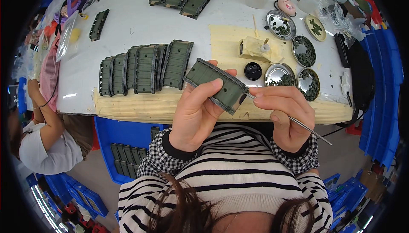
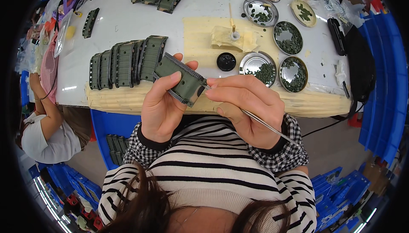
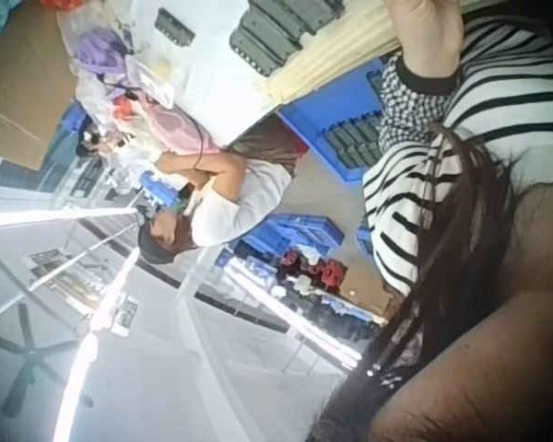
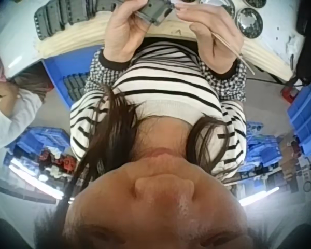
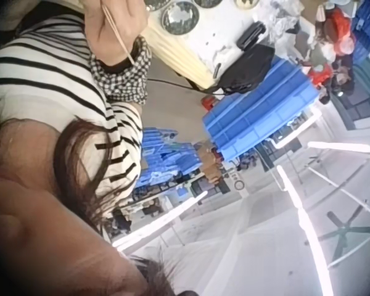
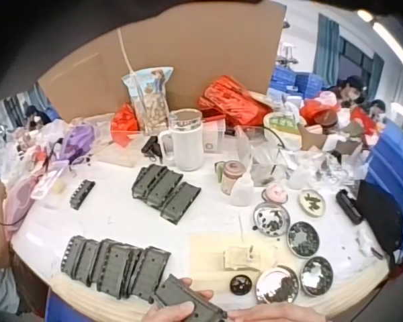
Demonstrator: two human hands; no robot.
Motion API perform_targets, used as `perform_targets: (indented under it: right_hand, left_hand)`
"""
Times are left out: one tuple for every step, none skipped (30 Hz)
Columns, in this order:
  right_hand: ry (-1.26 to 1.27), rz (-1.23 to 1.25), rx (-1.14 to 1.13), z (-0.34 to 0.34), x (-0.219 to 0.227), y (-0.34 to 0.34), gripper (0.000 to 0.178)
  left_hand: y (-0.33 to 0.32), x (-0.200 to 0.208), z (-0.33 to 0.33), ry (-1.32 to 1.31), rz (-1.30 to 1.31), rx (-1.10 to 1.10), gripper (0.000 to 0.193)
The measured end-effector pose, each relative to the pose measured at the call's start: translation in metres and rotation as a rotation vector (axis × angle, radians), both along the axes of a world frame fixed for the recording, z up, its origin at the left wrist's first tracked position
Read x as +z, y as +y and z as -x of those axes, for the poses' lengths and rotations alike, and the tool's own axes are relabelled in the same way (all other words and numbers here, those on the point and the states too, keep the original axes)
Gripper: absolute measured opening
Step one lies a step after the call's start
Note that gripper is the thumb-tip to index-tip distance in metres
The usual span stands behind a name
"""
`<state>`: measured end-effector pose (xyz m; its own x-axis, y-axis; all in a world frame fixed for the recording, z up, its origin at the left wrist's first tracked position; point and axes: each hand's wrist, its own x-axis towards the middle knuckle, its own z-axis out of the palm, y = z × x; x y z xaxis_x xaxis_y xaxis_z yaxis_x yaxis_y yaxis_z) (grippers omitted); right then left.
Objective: Assembling and detailing small plastic model vehicle components at a workbench.
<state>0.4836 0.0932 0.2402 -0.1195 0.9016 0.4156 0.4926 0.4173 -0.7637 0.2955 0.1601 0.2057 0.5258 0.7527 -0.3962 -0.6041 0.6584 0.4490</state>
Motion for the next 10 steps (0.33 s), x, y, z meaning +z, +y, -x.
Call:
perform_targets:
  right_hand:
    - [-0.018,-0.004,-0.005,0.0007,0.0000,-0.0002,0.023]
    - [-0.036,-0.009,-0.010,0.0016,0.0001,-0.0009,0.023]
    - [-0.055,-0.014,-0.017,0.0025,0.0004,-0.0013,0.024]
    - [-0.064,-0.024,-0.019,0.0033,0.0000,-0.0015,0.024]
    - [-0.073,-0.033,-0.022,0.0040,-0.0009,-0.0017,0.024]
    - [-0.082,-0.043,-0.026,0.0043,-0.0014,-0.0019,0.025]
    - [-0.086,-0.043,-0.014,0.0042,-0.0010,-0.0017,0.025]
    - [-0.089,-0.043,-0.002,0.0038,0.0001,-0.0013,0.025]
    - [-0.092,-0.043,0.011,0.0032,0.0013,-0.0010,0.025]
    - [-0.096,-0.035,0.031,0.0023,0.0026,-0.0021,0.024]
  left_hand:
    - [-0.0003,-0.0004,0.0000,-0.005,-0.009,0.002,0.041]
    - [-0.0007,-0.0010,0.0000,-0.009,-0.017,0.005,0.041]
    - [-0.0010,-0.0011,0.0000,-0.015,-0.028,0.006,0.041]
    - [-0.0017,-0.0009,-0.0004,-0.019,-0.030,0.012,0.041]
    - [-0.0027,-0.0006,-0.0009,-0.023,-0.032,0.018,0.042]
    - [-0.0031,-0.0004,-0.0012,-0.028,-0.034,0.022,0.042]
    - [-0.0028,-0.0010,-0.0011,-0.045,-0.030,0.024,0.042]
    - [-0.0023,-0.0023,-0.0007,-0.062,-0.025,0.026,0.043]
    - [-0.0017,-0.0035,-0.0001,-0.079,-0.020,0.028,0.043]
    - [-0.0005,-0.0045,0.0018,-0.079,-0.024,0.002,0.045]
